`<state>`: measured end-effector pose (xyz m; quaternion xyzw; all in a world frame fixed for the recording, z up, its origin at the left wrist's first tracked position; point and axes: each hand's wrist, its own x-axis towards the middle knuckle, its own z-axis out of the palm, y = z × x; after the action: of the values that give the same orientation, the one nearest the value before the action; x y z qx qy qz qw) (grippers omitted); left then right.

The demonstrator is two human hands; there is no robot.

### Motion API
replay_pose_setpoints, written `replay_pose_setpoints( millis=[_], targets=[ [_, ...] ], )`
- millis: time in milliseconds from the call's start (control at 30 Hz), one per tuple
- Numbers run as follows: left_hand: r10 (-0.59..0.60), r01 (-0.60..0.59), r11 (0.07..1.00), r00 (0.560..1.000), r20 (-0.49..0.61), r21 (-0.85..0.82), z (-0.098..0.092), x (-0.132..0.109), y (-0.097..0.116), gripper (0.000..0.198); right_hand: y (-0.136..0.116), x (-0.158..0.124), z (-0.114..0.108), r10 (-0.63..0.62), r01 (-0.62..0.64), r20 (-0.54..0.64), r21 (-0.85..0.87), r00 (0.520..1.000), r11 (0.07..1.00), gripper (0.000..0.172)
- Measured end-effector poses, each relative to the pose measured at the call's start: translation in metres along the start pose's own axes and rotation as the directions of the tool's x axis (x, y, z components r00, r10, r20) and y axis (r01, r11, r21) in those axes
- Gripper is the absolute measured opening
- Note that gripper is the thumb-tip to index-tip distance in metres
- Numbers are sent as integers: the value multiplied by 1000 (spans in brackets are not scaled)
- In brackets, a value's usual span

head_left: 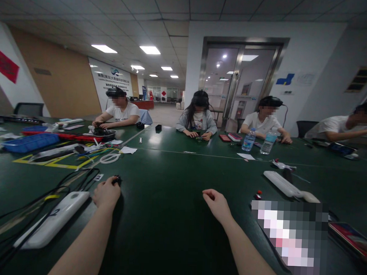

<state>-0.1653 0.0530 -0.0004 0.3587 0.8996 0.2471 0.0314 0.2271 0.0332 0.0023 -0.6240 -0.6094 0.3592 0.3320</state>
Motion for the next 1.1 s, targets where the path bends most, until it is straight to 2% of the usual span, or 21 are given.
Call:
replay_pose_setpoints(
  millis=[1100],
  targets=[
    [-4,4,1000,1000,12,-2,-3,-2,2,41,3,1,1,-11,11,-3,8,1000,1000,23]
  ],
)
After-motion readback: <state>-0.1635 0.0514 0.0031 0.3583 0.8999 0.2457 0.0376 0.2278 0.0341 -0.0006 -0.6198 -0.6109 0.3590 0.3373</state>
